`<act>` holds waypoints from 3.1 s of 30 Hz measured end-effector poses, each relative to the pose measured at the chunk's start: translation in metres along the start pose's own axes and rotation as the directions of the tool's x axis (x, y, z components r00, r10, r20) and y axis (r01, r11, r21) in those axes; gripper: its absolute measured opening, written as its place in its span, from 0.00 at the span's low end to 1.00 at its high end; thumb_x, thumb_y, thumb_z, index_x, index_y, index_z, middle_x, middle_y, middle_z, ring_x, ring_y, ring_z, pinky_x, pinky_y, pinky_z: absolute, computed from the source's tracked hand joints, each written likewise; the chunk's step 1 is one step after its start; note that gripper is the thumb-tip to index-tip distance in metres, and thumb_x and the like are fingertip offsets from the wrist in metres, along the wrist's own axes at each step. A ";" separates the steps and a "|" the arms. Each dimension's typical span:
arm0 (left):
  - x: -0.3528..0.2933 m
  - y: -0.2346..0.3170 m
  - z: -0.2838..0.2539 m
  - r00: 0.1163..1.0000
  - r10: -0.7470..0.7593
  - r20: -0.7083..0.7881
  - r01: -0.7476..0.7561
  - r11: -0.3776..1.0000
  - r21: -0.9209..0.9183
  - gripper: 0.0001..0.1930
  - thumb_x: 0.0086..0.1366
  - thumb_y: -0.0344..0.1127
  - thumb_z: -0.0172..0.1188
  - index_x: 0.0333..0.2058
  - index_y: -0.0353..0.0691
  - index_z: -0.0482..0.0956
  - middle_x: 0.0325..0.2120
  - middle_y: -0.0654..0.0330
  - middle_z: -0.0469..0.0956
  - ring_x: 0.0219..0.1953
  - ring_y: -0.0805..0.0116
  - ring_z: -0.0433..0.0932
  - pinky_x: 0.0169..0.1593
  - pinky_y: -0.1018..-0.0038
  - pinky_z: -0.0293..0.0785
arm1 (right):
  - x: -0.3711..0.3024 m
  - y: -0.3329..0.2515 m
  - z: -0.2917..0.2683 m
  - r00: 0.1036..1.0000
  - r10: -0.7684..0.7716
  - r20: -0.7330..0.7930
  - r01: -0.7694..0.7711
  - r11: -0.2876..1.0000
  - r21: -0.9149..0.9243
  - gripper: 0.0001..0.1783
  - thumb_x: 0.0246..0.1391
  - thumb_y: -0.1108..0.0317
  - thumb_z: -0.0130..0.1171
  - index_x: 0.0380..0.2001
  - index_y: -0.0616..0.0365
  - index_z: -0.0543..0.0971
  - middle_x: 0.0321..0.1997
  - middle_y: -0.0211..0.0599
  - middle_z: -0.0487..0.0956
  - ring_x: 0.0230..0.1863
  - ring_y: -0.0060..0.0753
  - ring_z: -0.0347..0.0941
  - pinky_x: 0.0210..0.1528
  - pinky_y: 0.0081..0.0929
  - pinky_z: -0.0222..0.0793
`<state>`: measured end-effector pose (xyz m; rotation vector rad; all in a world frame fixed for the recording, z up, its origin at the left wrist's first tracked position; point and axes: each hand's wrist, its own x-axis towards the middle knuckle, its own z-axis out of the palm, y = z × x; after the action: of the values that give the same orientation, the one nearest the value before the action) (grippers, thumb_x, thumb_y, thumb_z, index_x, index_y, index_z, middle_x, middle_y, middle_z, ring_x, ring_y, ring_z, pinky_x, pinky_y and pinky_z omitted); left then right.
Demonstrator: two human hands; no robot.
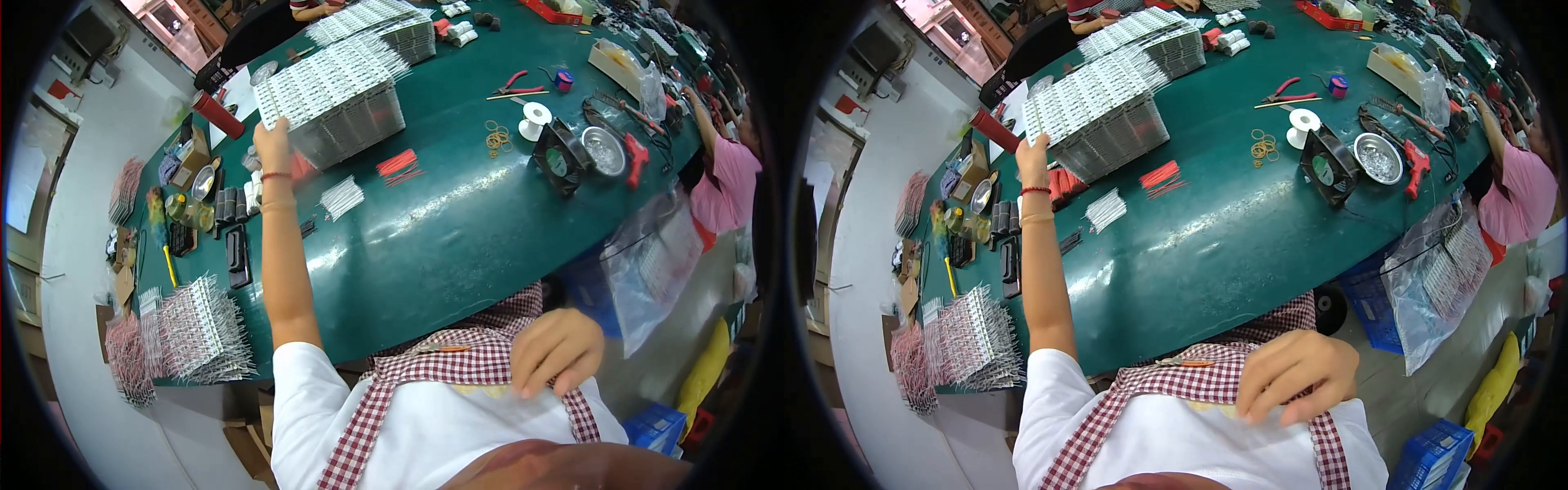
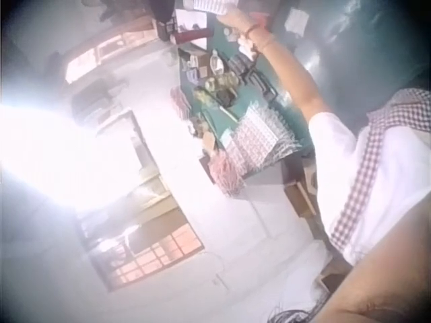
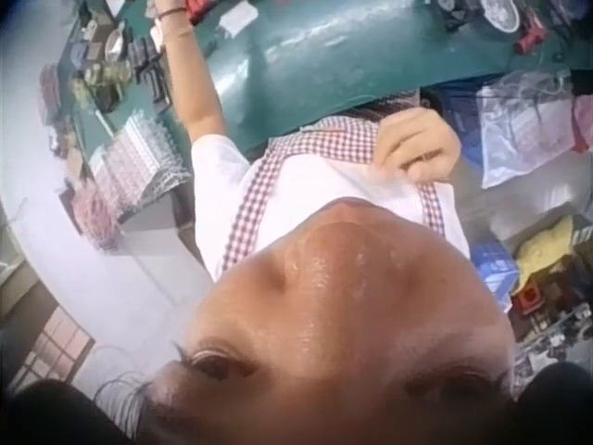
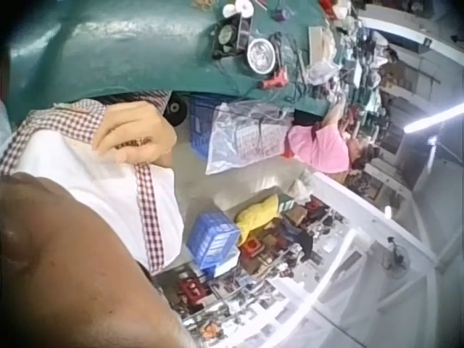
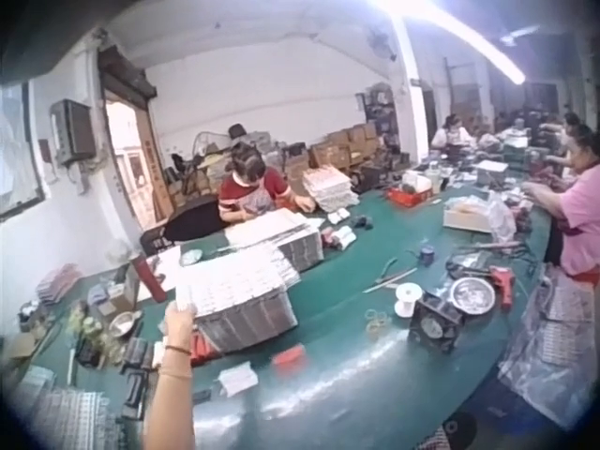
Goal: The person places an LED circuit board on the workbench and solders wires onto the connections on the board using a soldering iron.
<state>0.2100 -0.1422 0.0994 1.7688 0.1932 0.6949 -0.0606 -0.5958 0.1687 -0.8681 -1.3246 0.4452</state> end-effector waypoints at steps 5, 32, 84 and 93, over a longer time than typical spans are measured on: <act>-0.088 0.055 -0.008 0.976 0.047 -0.213 -0.111 0.948 -0.297 0.20 0.60 0.28 0.51 0.51 0.28 0.66 0.42 0.54 0.75 0.36 0.68 0.77 0.40 0.73 0.74 | -0.007 0.020 -0.005 0.981 0.110 -0.158 -0.111 0.994 -0.004 0.15 0.56 0.65 0.57 0.34 0.70 0.81 0.38 0.52 0.80 0.36 0.45 0.77 0.38 0.33 0.72; -0.193 0.037 0.012 0.912 0.356 0.202 -0.406 0.853 0.327 0.35 0.56 0.31 0.61 0.59 0.29 0.54 0.63 0.41 0.49 0.67 0.42 0.45 0.67 0.58 0.44 | -0.052 0.162 0.033 0.649 0.380 -0.659 -0.648 -0.180 -0.740 0.30 0.56 0.47 0.51 0.62 0.39 0.66 0.70 0.37 0.55 0.71 0.46 0.44 0.67 0.60 0.31; -0.037 0.004 0.026 0.844 0.471 0.258 -0.527 0.634 0.566 0.22 0.53 0.27 0.65 0.49 0.34 0.74 0.54 0.47 0.70 0.55 0.51 0.69 0.58 0.64 0.64 | -0.089 0.149 0.006 0.739 0.183 -0.648 -0.667 0.067 -0.742 0.29 0.49 0.42 0.56 0.51 0.44 0.75 0.64 0.31 0.65 0.67 0.44 0.54 0.67 0.56 0.40; -0.057 -0.007 0.043 0.936 0.346 -0.058 -0.256 0.786 0.562 0.43 0.54 0.36 0.68 0.63 0.32 0.52 0.60 0.42 0.60 0.58 0.47 0.64 0.61 0.62 0.59 | -0.091 0.149 0.008 0.732 0.190 -0.654 -0.674 0.058 -0.737 0.28 0.48 0.46 0.57 0.51 0.45 0.76 0.64 0.31 0.65 0.67 0.44 0.54 0.66 0.57 0.41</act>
<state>0.1889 -0.2022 0.0665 2.3295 0.2343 1.0977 -0.0604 -0.5665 -0.0036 -2.4195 -0.7489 -0.2378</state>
